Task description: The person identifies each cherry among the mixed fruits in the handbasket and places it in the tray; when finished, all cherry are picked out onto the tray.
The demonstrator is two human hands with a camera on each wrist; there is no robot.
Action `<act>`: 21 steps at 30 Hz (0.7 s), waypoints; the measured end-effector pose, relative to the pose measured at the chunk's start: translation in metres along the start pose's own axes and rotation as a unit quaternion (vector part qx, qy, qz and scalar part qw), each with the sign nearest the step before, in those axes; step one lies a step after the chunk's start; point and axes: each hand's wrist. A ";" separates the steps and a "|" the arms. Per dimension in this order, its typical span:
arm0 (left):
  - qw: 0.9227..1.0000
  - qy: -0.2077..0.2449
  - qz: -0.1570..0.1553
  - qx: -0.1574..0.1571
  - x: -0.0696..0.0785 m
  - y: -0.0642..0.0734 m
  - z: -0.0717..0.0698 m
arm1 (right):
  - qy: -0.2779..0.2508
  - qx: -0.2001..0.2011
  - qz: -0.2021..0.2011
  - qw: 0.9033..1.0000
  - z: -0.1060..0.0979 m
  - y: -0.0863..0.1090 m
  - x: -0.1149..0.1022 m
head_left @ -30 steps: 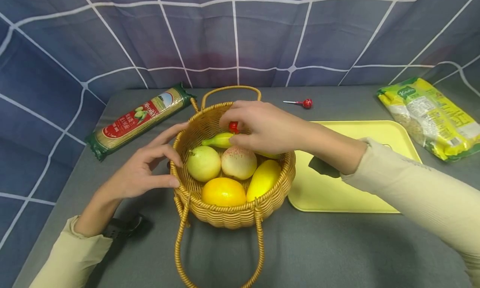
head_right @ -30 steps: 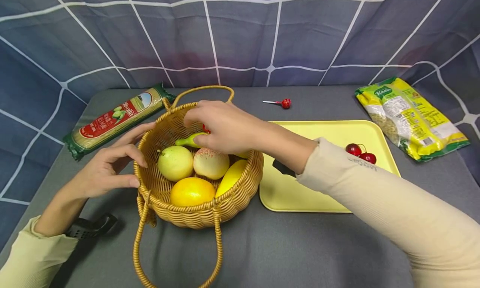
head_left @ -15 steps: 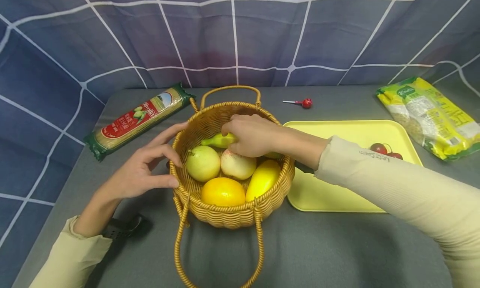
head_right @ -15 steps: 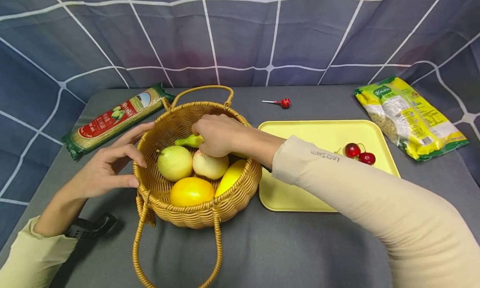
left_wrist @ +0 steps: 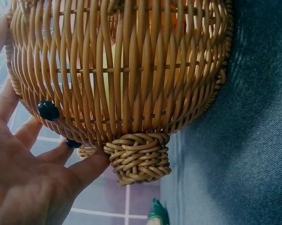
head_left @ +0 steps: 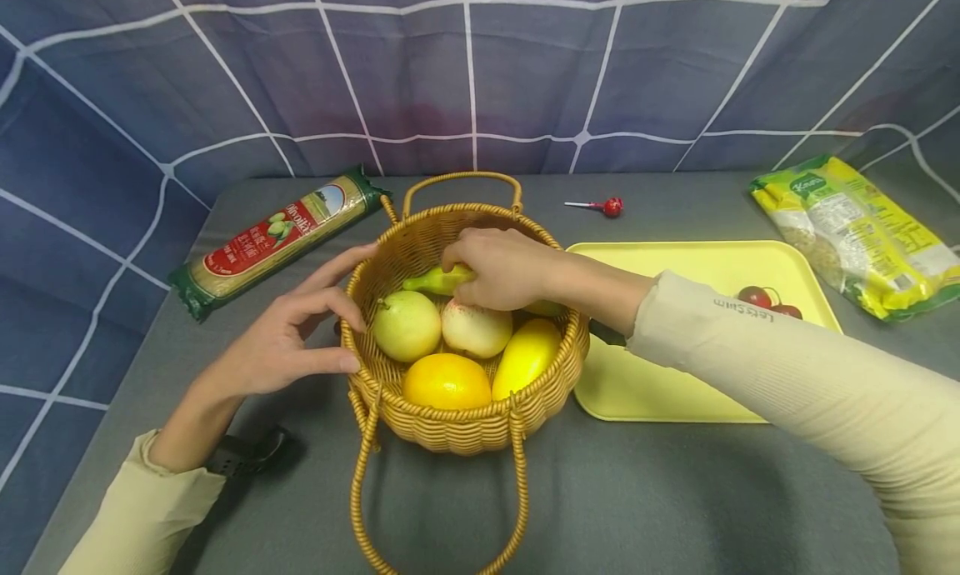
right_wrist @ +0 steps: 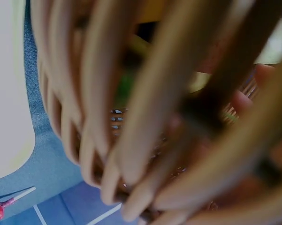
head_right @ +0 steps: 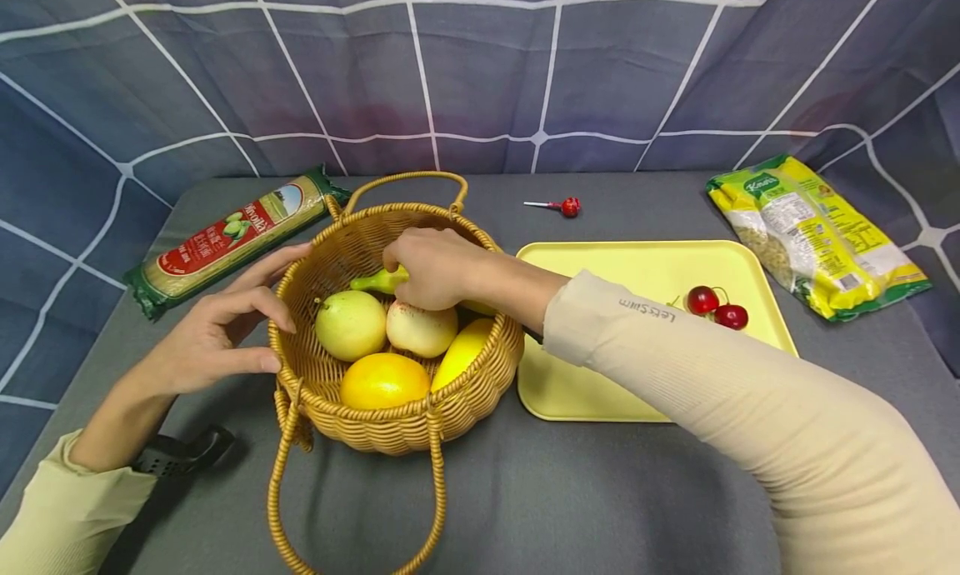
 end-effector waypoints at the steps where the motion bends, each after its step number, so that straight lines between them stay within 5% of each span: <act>1: 1.000 0.000 0.004 0.000 0.000 0.000 0.000 | -0.003 0.009 -0.004 1.000 0.000 0.000 0.000; 12: 1.000 0.002 -0.018 -0.001 0.001 0.001 -0.001 | -0.084 0.080 -0.065 0.991 -0.005 0.005 0.000; 21: 1.000 0.007 -0.014 -0.002 0.001 0.001 -0.001 | -0.148 0.092 -0.090 0.981 -0.009 0.014 -0.002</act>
Point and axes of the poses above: each hand's wrist, its own y-axis away from the middle knuckle, its own z-axis out of the palm, x = y × z, and after that the axes turned 3 degrees about x, right-handed
